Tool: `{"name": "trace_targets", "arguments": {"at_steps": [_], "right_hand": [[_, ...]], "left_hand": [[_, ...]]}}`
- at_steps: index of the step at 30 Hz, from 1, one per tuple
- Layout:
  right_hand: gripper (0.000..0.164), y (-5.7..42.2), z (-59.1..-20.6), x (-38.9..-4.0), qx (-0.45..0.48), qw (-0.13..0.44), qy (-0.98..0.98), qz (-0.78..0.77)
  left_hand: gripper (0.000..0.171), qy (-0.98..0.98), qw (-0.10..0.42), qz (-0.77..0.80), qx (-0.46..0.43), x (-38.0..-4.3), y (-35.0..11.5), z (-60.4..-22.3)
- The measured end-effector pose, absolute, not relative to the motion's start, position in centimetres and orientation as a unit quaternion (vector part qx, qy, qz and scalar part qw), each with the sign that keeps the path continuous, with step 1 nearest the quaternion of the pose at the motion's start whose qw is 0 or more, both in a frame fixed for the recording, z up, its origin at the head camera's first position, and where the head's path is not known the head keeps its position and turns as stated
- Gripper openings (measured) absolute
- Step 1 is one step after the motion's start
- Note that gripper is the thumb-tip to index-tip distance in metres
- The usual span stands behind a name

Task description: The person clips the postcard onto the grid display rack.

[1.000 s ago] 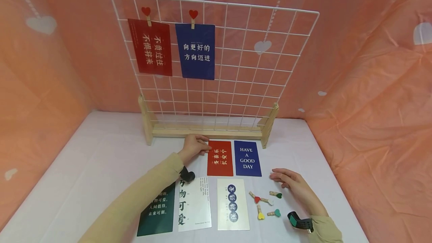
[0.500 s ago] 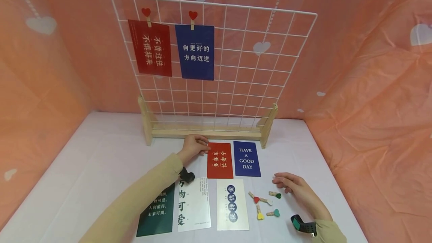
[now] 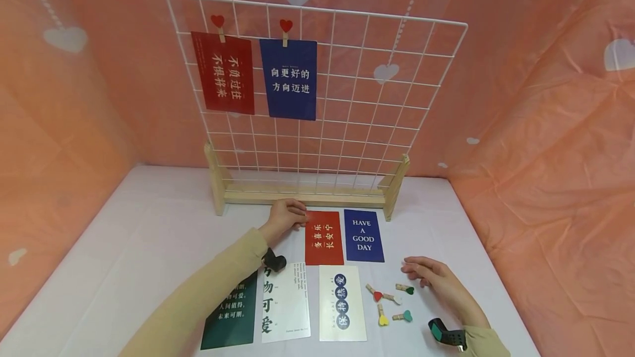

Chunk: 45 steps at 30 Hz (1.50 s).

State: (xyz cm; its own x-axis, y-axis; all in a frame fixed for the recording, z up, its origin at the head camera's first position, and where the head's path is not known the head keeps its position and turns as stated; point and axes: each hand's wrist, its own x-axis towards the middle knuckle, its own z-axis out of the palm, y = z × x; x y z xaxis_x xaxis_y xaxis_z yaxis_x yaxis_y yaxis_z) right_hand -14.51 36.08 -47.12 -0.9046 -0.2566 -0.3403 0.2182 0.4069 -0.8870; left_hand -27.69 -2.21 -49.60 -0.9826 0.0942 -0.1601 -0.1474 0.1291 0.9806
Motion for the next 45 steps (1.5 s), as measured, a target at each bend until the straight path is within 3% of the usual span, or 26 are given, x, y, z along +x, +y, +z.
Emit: {"name": "trace_targets", "arguments": {"at_steps": [22,30,45], "right_hand": [[0.045,36.89,-47.63,-14.24,-0.054,0.252,0.812,-0.524],[0.044,36.81,-47.77,-14.11,-0.075,0.249,0.811,-0.524],[0.043,36.43,-47.91,-13.88,-0.084,0.219,0.855,-0.462]], "left_hand": [[0.022,0.704,0.111,0.701,0.002,-27.65,-2.6,-48.83],[0.022,0.731,0.085,0.676,0.036,-28.15,-2.79,-49.16],[0.024,0.672,0.134,0.728,0.026,-28.05,-3.04,-49.1]]}}
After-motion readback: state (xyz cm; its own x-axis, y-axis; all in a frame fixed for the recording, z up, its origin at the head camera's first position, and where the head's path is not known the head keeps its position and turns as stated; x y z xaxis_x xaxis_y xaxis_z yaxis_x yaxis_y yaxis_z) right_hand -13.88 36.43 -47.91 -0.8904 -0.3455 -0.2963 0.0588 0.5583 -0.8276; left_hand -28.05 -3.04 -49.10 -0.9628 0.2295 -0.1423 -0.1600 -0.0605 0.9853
